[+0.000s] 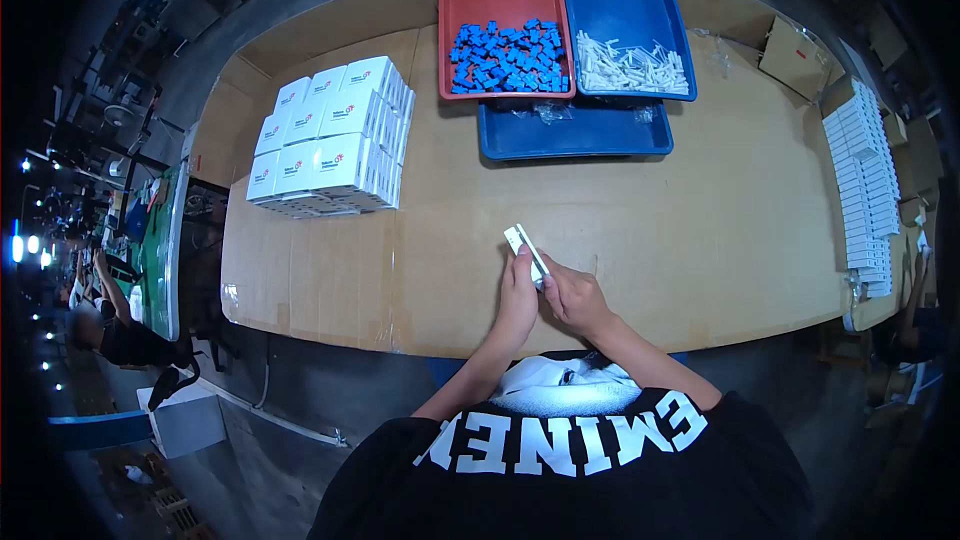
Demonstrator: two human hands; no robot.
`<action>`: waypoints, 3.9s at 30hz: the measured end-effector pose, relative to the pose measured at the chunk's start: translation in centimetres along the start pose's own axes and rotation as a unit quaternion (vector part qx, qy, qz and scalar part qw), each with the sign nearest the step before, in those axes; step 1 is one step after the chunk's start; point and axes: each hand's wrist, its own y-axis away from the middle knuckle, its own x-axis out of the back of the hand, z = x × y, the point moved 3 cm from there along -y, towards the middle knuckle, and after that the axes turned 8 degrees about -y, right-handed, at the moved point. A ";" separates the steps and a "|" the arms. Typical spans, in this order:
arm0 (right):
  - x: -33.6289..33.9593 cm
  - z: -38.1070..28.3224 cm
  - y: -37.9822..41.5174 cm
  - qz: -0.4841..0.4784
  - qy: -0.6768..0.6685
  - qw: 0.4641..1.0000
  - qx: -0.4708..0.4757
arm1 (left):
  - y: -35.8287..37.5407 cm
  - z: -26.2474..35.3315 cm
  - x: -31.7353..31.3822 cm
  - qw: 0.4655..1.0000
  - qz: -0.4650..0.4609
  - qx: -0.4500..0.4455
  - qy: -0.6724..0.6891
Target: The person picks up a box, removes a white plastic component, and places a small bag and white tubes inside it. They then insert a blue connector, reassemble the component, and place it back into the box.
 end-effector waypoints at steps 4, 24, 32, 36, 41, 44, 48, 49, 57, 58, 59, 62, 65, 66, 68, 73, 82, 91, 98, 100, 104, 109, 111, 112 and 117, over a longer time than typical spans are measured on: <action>0.5 -1.2 -1.0 -0.011 -0.055 0.998 -0.038 | -0.5 -0.1 0.7 1.000 -0.012 -0.006 -0.021; 2.1 -1.8 -3.0 0.052 -0.494 0.828 -0.261 | 1.5 6.1 0.1 0.971 -0.098 -0.215 -0.048; 0.8 -3.6 -3.0 0.088 -0.404 0.882 -0.226 | 2.3 6.8 -1.3 0.971 -0.042 -0.235 -0.023; 1.5 -4.9 -3.2 0.071 -0.321 0.923 -0.202 | 2.9 7.2 -1.7 0.968 -0.027 -0.248 -0.006; 2.0 -6.1 -3.8 0.042 -0.285 0.942 -0.171 | 3.3 7.6 -1.8 0.967 -0.009 -0.253 0.016; 1.8 -6.6 -3.8 0.051 -0.289 0.941 -0.166 | 3.5 7.6 -1.6 0.959 -0.025 -0.280 0.047; 1.8 -6.8 -3.6 0.062 -0.269 0.952 -0.134 | 3.6 7.3 -1.7 0.955 -0.022 -0.290 0.055; 1.8 -6.8 -3.5 0.063 -0.264 0.954 -0.124 | 3.6 7.2 -1.6 0.954 -0.027 -0.291 0.066; 1.5 -7.4 -3.3 0.081 -0.306 0.939 -0.135 | 4.1 7.1 -1.7 0.953 -0.031 -0.289 0.082; 1.4 -7.5 -3.3 0.083 -0.331 0.930 -0.138 | 4.1 7.2 -1.6 0.953 -0.028 -0.291 0.080; 1.2 -7.6 -3.3 0.083 -0.330 0.930 -0.138 | 4.2 7.3 -1.6 0.953 -0.024 -0.292 0.078; 0.5 -7.6 -3.6 0.086 -0.374 0.910 -0.155 | 3.6 7.5 -1.3 0.950 -0.026 -0.298 0.092; 0.6 -7.1 -4.5 0.088 -0.437 0.881 -0.160 | 3.0 7.6 -0.5 0.950 -0.036 -0.294 0.101; 0.8 -6.7 -4.6 0.089 -0.447 0.866 -0.204 | 2.8 7.6 -0.2 0.953 -0.042 -0.285 0.093; 1.4 -6.0 -4.7 0.087 -0.459 0.848 -0.250 | 2.8 7.8 0.1 0.948 -0.046 -0.313 0.030; 2.6 -5.5 -5.0 0.032 -0.522 0.738 -0.426 | 2.7 7.8 -0.3 0.923 -0.071 -0.369 -0.086; 1.1 -6.0 -4.6 0.056 -0.532 0.760 -0.370 | 2.7 7.4 0.4 0.903 0.045 -0.376 -0.204; 0.2 -6.1 -3.7 0.034 -0.486 0.809 -0.327 | 2.3 6.0 1.0 0.904 0.078 -0.409 -0.099; 0.5 -6.2 -3.8 0.028 -0.436 0.855 -0.278 | 2.3 5.9 1.2 0.919 0.059 -0.385 -0.063; 0.6 -6.2 -3.8 0.027 -0.429 0.862 -0.267 | 2.4 5.8 1.3 0.920 0.057 -0.382 -0.068; 0.8 -6.0 -4.0 0.022 -0.457 0.827 -0.327 | 1.9 5.3 1.1 0.930 0.052 -0.355 -0.081; 2.1 -4.6 -4.0 0.018 -0.499 0.768 -0.401 | 2.5 6.5 0.6 0.912 0.002 -0.390 -0.127; 2.2 -3.7 -3.8 -0.036 -0.376 0.863 -0.335 | 1.7 5.3 0.7 0.945 -0.026 -0.321 -0.057; 2.5 -3.8 -3.8 -0.035 -0.376 0.863 -0.335 | 1.8 5.2 0.6 0.961 -0.047 -0.274 -0.001; 5.0 -5.9 -5.0 -0.049 -0.087 0.994 -0.039 | 2.4 6.4 -0.5 0.978 -0.122 -0.057 0.158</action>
